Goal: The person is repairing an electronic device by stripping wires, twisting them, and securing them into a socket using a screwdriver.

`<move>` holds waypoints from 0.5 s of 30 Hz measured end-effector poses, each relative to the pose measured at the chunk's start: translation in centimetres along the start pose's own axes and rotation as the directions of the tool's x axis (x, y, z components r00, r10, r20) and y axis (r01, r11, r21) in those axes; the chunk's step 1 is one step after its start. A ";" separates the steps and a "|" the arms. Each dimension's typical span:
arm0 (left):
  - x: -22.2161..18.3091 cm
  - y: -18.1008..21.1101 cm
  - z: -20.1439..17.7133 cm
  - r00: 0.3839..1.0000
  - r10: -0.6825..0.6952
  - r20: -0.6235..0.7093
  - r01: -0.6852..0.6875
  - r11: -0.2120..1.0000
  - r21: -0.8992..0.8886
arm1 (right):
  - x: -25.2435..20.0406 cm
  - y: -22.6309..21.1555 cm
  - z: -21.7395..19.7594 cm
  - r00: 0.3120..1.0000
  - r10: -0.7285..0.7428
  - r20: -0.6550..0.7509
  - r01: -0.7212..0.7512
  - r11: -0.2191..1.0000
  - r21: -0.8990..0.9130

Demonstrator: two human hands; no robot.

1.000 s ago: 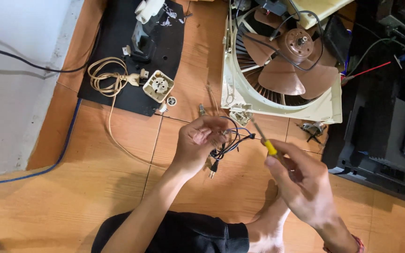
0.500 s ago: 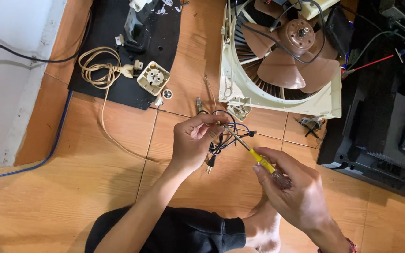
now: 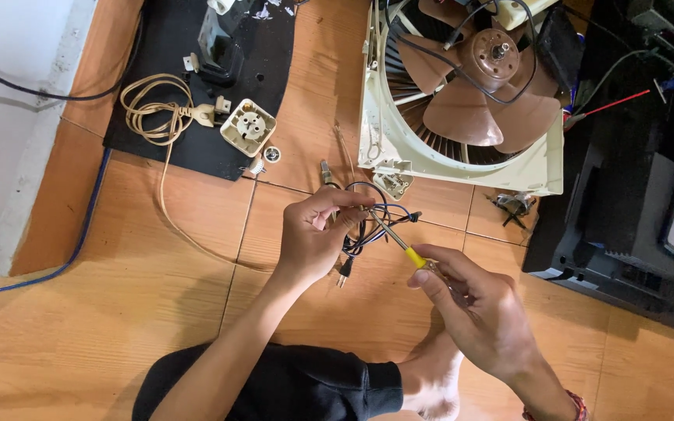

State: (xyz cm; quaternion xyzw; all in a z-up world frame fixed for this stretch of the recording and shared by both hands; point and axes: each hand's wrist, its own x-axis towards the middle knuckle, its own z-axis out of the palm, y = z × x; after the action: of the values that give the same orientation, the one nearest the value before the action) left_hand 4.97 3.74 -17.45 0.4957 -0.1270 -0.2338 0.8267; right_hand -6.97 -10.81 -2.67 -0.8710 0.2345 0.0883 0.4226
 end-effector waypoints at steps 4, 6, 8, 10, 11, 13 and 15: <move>0.1 0.4 0.1 1.000 0.001 -0.011 0.000 0.998 0.065 | 0.3 0.3 0.3 0.998 0.065 0.012 -0.066 0.996 0.051; 0.3 0.4 0.0 1.000 -0.011 -0.008 0.012 0.996 0.090 | 0.7 0.3 0.6 0.999 0.048 0.003 -0.048 0.997 0.060; 0.6 0.9 -0.2 1.000 -0.007 -0.003 0.007 0.992 0.127 | 1.1 0.4 1.0 0.998 0.056 0.014 -0.057 0.995 0.077; 0.8 1.2 -0.7 1.000 0.000 -0.003 0.001 0.986 0.165 | 1.4 0.6 1.5 0.998 0.062 0.029 -0.064 0.994 0.093; 0.9 1.3 -1.0 1.000 -0.015 -0.016 0.019 0.976 0.216 | 1.6 0.7 1.8 0.996 0.082 0.046 -0.087 0.990 0.113; 0.9 0.9 -2.2 0.999 -0.024 -0.040 0.034 0.961 0.274 | 1.9 0.8 2.5 0.993 0.092 0.072 -0.101 0.986 0.134; 0.5 -0.1 -3.5 0.996 -0.010 -0.090 0.025 0.984 0.175 | 2.1 0.6 3.1 0.991 0.078 0.106 -0.090 0.989 0.114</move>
State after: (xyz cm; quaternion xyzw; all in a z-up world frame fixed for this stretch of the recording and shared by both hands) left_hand 6.94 6.07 -19.25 0.5777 -0.1060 -0.2068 0.7825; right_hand -5.31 -9.48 -5.77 -0.8283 0.2541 0.1358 0.4806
